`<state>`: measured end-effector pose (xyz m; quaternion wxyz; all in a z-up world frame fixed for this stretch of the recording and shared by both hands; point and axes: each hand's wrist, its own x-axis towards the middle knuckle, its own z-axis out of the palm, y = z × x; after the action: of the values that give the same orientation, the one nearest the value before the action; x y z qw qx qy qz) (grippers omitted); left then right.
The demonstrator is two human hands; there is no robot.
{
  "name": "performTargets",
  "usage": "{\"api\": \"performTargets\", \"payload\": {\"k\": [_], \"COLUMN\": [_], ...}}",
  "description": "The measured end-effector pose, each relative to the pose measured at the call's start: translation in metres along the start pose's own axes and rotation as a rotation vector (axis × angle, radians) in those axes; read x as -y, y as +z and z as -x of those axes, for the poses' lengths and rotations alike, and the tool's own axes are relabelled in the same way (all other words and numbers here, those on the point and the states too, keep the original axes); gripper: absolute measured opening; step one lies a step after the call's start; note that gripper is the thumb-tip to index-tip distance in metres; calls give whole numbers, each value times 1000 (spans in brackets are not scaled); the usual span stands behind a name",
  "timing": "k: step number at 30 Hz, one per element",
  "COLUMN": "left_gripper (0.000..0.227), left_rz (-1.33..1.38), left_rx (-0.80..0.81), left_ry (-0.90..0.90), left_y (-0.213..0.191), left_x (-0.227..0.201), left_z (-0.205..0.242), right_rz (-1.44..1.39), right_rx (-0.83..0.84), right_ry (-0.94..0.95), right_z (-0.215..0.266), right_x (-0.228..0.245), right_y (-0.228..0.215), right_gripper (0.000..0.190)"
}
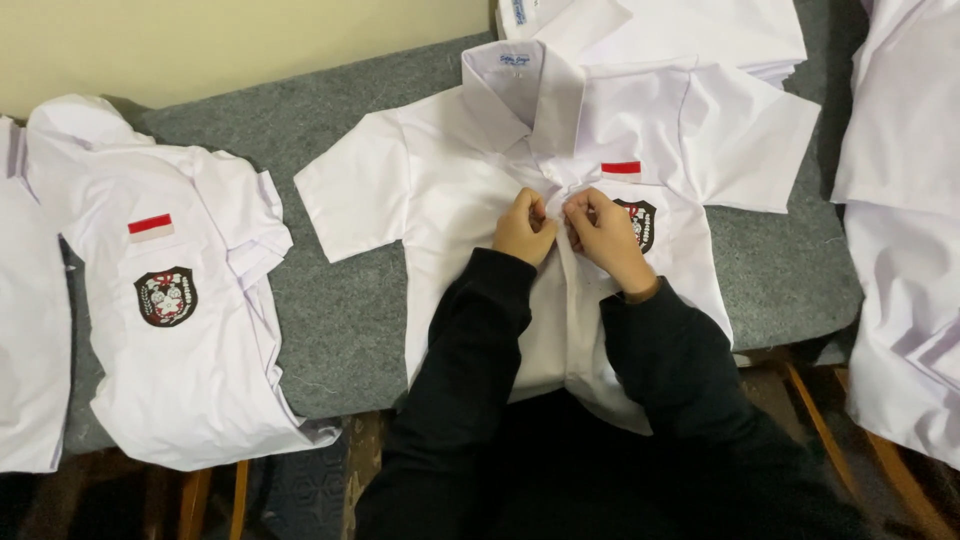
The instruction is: Buttoning and smoothing out white school shirts on a work table.
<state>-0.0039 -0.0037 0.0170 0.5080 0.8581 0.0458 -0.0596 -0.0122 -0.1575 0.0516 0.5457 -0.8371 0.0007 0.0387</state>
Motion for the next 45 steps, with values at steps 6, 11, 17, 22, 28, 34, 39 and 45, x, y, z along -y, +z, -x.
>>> {"api": "performTargets", "payload": {"k": [6,11,17,22,28,34,39,45], "left_gripper": [21,23,12,35,50,28,32,43], "left_rz": [-6,42,-203,-521,-589,-91,126,118], "left_rx": [7,-111,-498,-741,-522,-687,-802,-857], "left_ry": [9,-13,-69,-59,-136,12,279,69], "left_y": [1,3,-80,-124,-110,-141,-160,-137], "left_x": [6,21,37,74,115,35,-5,39], "left_z": [-3,5,70,99,68,67,33,-34], "right_rz": [-151,-55,105,528,533,206,238,463], "right_rx": [1,96,83,-233,-83,-334,-622,-739], "right_ry": [-16,-29,20,82,281,-20,-460,-295], "right_z": [-3,6,83,80,74,33,-24,-89], "right_x": [-2,-5,70,3,-20,-42,-11,-54], "right_y": [-3,-8,-75,-134,-132,-153,-142,-107], "right_gripper": [17,20,44,52,59,27,19,15]}}
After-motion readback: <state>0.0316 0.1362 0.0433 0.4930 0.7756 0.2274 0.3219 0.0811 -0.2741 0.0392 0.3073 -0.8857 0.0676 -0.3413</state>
